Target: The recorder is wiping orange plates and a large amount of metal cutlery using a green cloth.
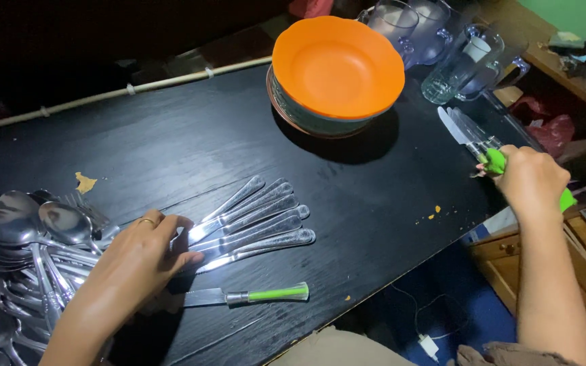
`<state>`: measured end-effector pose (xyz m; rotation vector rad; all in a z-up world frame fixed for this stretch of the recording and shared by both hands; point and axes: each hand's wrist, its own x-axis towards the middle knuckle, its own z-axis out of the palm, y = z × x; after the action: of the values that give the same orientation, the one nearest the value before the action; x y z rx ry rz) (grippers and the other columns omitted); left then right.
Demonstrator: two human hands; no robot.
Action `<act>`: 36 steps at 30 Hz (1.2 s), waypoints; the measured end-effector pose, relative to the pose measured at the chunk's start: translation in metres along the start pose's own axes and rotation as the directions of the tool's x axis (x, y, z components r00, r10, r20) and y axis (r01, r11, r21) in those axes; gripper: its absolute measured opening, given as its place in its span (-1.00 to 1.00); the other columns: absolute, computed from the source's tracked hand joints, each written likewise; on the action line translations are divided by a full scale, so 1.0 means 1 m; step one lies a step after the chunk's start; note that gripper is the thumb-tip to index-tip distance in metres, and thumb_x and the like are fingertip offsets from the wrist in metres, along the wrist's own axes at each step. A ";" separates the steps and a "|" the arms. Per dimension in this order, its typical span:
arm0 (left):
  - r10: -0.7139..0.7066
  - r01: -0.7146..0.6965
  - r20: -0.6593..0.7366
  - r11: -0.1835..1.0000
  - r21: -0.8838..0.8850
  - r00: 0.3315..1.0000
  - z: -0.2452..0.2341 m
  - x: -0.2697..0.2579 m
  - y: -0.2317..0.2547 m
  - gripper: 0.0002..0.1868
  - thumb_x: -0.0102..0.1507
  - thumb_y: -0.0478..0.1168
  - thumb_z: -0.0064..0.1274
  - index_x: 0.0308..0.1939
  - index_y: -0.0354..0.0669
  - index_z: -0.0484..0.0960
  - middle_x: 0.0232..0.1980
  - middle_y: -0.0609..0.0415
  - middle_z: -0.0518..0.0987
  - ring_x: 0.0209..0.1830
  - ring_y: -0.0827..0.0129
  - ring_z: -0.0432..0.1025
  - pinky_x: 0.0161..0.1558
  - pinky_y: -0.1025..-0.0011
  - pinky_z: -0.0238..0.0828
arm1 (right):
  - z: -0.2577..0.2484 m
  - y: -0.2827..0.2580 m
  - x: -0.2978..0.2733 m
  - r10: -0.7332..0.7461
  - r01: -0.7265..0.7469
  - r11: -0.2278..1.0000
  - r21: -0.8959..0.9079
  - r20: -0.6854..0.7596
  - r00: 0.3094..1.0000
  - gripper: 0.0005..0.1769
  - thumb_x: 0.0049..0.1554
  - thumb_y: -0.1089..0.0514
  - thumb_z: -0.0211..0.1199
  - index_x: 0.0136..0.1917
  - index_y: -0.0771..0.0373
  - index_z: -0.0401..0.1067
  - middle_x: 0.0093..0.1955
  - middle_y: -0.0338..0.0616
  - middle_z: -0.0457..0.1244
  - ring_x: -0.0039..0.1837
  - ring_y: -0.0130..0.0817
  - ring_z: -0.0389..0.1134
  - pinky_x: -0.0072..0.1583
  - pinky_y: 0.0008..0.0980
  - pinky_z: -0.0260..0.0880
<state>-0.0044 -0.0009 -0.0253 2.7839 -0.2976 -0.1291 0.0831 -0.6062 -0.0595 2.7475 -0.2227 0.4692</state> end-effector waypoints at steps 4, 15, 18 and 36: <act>-0.006 0.006 -0.012 0.999 -0.043 1.000 0.000 0.000 -0.001 -0.40 0.10 0.15 0.29 0.10 -0.08 0.61 -0.19 -0.10 0.57 -0.14 0.04 0.52 -0.05 0.17 0.46 | -0.112 -0.094 -0.035 -0.037 0.050 0.975 0.217 -0.064 0.997 -0.85 0.13 -0.05 0.43 -0.03 -0.06 0.59 -0.05 -0.14 0.41 -0.01 -0.08 0.45 -0.07 -0.08 0.43; 0.107 -0.100 -0.173 0.994 0.051 0.979 -0.005 0.000 -0.003 -0.48 0.10 0.03 0.25 0.09 -0.04 0.62 -0.24 -0.08 0.60 -0.18 0.01 0.52 -0.09 0.13 0.42 | -0.177 -0.275 -0.119 -0.892 0.903 0.178 0.391 -0.323 0.316 -0.76 0.00 0.09 0.48 -0.12 0.18 0.49 -0.17 -0.21 0.28 -0.06 -0.21 0.37 -0.10 -0.20 0.37; 0.198 -0.197 -0.511 0.979 0.057 0.836 -0.013 -0.001 -0.009 -0.68 0.22 -0.09 0.18 0.01 -0.10 0.63 -0.21 -0.03 0.65 -0.16 0.04 0.53 -0.04 0.12 0.40 | -0.203 -0.260 -0.071 -0.958 0.638 -0.033 0.769 -0.205 0.198 -0.52 -0.15 -0.18 0.55 -0.14 0.18 0.54 -0.20 -0.20 0.38 -0.08 -0.20 0.42 -0.11 -0.20 0.41; -0.224 -0.228 -0.216 -0.029 -0.973 0.950 0.054 0.024 -0.017 -0.60 0.49 0.04 -0.11 0.10 -0.27 0.47 -0.39 0.21 0.37 -0.46 0.54 0.29 -0.38 0.47 0.32 | -0.212 -0.359 0.017 -0.587 0.080 -0.316 0.945 -0.261 0.767 -0.61 0.18 0.01 0.29 0.18 0.26 0.41 -0.07 -0.21 0.42 -0.04 -0.40 0.46 0.01 -0.29 0.52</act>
<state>0.0150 -0.0081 -0.0827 1.1663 -0.0284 0.1034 0.1116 -0.1981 0.0240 3.9922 1.8770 -0.3415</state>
